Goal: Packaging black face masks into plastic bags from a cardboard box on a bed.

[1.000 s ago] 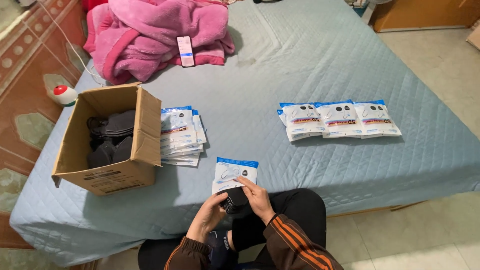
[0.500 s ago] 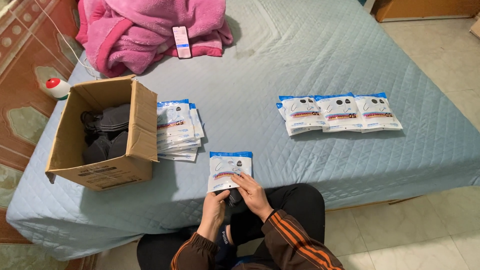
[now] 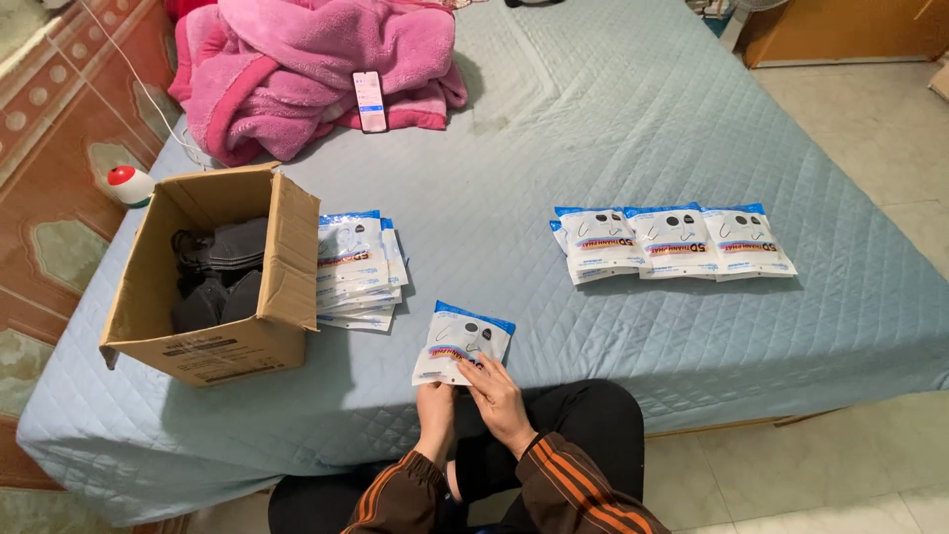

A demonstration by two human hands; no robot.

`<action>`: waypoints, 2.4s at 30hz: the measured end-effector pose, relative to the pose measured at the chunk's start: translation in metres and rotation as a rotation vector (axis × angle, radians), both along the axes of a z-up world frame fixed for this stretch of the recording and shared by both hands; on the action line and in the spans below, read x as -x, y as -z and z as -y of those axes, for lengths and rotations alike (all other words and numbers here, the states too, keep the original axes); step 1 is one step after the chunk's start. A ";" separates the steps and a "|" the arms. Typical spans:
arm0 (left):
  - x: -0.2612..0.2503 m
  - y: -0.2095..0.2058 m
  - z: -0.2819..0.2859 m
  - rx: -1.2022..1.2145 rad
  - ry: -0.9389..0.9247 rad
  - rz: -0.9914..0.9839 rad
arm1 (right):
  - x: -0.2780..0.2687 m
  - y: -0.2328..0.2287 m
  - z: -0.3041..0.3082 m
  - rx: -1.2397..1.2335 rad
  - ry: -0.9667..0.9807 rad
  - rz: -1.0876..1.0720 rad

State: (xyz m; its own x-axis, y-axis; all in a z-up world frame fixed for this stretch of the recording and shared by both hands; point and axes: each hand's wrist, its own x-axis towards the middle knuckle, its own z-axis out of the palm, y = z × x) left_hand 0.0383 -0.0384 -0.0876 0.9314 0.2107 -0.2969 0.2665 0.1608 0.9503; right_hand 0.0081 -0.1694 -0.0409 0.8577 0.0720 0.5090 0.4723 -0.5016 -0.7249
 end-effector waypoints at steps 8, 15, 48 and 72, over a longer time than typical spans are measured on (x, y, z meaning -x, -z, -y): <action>0.017 -0.022 -0.010 0.283 0.071 -0.018 | -0.003 -0.001 0.002 -0.016 0.050 0.016; 0.022 -0.037 0.001 0.658 -0.022 -0.145 | -0.001 -0.006 0.002 0.003 -0.003 0.009; -0.008 0.000 -0.010 0.558 0.182 -0.189 | -0.027 0.049 0.032 -1.733 -0.091 -0.747; 0.002 -0.062 -0.065 -0.273 -0.045 -0.087 | -0.007 0.035 0.026 -0.504 -0.210 -0.798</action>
